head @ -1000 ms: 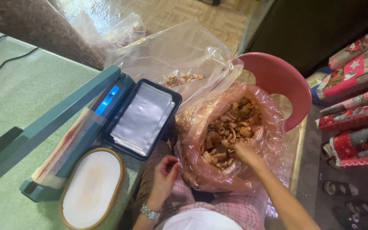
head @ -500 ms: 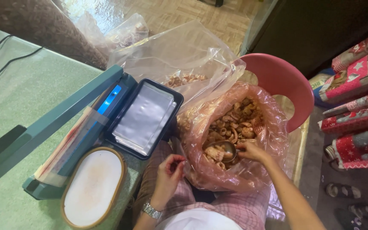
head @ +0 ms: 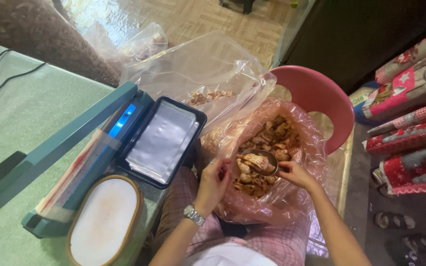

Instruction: Packaging snacks into plastic bags and sealing them using a heat sealer

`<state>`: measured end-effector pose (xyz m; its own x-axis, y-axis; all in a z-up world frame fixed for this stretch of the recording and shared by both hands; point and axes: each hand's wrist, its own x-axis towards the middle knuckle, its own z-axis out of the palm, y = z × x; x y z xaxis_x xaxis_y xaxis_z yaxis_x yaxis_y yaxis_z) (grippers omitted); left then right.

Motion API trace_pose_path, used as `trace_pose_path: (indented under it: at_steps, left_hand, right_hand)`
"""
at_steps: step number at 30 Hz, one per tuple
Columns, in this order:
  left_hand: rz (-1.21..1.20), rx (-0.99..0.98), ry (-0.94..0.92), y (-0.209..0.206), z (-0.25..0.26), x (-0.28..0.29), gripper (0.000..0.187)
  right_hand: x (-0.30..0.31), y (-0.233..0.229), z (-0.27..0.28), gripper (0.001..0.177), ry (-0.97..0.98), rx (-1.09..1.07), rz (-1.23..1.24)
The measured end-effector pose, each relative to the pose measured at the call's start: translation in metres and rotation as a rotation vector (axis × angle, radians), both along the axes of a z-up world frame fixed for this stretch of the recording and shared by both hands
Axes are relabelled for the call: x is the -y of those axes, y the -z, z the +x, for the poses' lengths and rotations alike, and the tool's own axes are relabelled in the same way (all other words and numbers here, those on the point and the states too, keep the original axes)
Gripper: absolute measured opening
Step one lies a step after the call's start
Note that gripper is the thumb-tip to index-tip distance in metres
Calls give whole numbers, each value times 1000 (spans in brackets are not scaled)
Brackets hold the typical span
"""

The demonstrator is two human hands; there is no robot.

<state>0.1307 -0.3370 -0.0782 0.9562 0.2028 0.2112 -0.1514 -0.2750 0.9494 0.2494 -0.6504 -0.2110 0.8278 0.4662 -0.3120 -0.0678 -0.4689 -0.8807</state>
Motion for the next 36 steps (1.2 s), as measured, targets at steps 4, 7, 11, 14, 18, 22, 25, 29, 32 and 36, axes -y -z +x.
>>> trace_pose_path:
  at_steps: [4, 7, 11, 14, 18, 22, 25, 29, 32, 36]
  left_hand:
    - [183, -14, 111, 25, 10, 18, 26]
    - [345, -39, 225, 35, 11, 34, 38]
    - [832, -11, 518, 46, 5, 59, 44]
    - [1062, 81, 473, 54, 11, 69, 47]
    - [1088, 44, 370, 99, 24, 74, 39]
    - [923, -87, 390, 65, 16, 66, 60]
    - [588, -136, 353, 46, 14, 57, 58]
    - [203, -114, 74, 80, 36, 58, 46]
    - [109, -83, 10, 107, 50, 60, 11]
    - [196, -103, 26, 113, 63, 59, 10]
  right_hand:
    - [15, -7, -7, 42, 49, 80, -37]
    - [23, -15, -9, 40, 97, 98, -42]
    - [32, -21, -15, 32, 145, 68, 54]
    - [36, -32, -23, 28, 199, 50, 58]
    - [37, -35, -31, 26, 209, 77, 79]
    - [48, -26, -44, 26, 227, 54, 124]
    - [52, -34, -53, 27, 218, 48, 134]
    - [51, -68, -68, 30, 210, -29, 200]
    - [46, -70, -62, 31, 156, -51, 232]
    - [37, -82, -62, 22, 147, 40, 4]
